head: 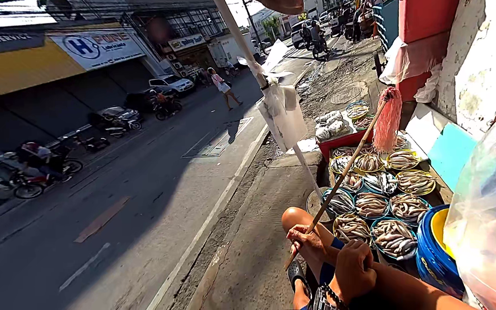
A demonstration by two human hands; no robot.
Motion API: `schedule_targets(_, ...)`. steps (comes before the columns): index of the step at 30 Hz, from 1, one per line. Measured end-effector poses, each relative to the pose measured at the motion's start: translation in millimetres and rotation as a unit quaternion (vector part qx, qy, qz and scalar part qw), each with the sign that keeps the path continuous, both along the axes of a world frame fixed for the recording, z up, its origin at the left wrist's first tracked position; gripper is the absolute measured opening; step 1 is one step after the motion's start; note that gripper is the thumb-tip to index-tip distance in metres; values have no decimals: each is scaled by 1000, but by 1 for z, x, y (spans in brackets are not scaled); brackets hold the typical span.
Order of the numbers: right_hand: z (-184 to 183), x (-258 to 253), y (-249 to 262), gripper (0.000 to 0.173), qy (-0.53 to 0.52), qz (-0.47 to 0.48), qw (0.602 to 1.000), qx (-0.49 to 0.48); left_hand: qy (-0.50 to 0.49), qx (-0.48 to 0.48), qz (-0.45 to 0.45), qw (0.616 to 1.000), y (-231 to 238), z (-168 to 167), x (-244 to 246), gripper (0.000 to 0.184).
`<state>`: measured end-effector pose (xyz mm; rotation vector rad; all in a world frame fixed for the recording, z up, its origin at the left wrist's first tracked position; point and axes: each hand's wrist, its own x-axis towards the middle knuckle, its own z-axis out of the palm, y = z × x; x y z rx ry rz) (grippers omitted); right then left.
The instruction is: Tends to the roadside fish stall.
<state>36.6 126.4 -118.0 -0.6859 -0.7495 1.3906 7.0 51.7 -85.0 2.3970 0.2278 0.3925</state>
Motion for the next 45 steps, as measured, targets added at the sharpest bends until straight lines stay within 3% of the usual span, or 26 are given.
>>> schedule_targets(3,-1,1,1,23,-14,-14,1000,-7,-5,1,0,1000,0,-2,0,5)
schedule_targets(6,22,-4,-8,22,-1,-35,998,-47,-14,-1,-1,1000,1,0,-1,5)
schedule_targets(9,4,0,-1,23,0,-13,1000,19,-13,-2,-3,1000,1,-1,0,5)
schedule_targets(19,-10,-3,5,23,28,-4,999,15,-15,-7,-8,1000,1,-1,0,6)
schedule_targets(21,14,-5,-9,25,-27,-31,998,-46,-19,-6,-11,1000,1,-1,0,6)
schedule_targets(23,71,-20,-27,26,-103,-88,961,-240,-28,-2,-13,1000,1,-1,0,6)
schedule_targets(24,29,-9,-18,25,-53,-54,995,-64,-26,-2,-13,1000,1,-2,0,6)
schedule_targets(25,6,-4,-6,24,-6,-26,1000,12,-22,-5,-15,1000,2,-2,0,6)
schedule_targets(26,0,-3,0,24,13,-16,1000,24,-17,-6,-16,1000,2,-1,1,6)
schedule_targets(28,21,-3,-9,24,-19,-28,998,-45,-16,-8,-18,1000,2,0,1,6)
schedule_targets(30,67,-11,-24,24,-56,-74,974,-209,-19,-6,-20,1000,1,0,1,6)
schedule_targets(31,47,0,-23,24,-32,-23,996,-80,-23,-4,-18,1000,1,1,1,6)
schedule_targets(33,38,3,-20,23,8,-7,1000,-28,-35,-4,-18,999,1,-2,1,6)
schedule_targets(35,2,9,-3,24,34,37,997,60,-30,-8,-20,999,3,-5,1,6)
schedule_targets(36,5,8,-5,24,21,27,999,40,-28,-10,-20,999,3,-6,1,6)
schedule_targets(38,45,-6,-16,25,-39,-64,982,-175,-25,-18,-22,999,4,-4,1,6)
schedule_targets(41,-13,0,3,24,24,-29,999,-13,-15,-18,-22,999,5,-5,3,6)
schedule_targets(45,-9,-2,4,27,13,-52,998,-23,-19,-21,-27,999,5,-8,4,6)
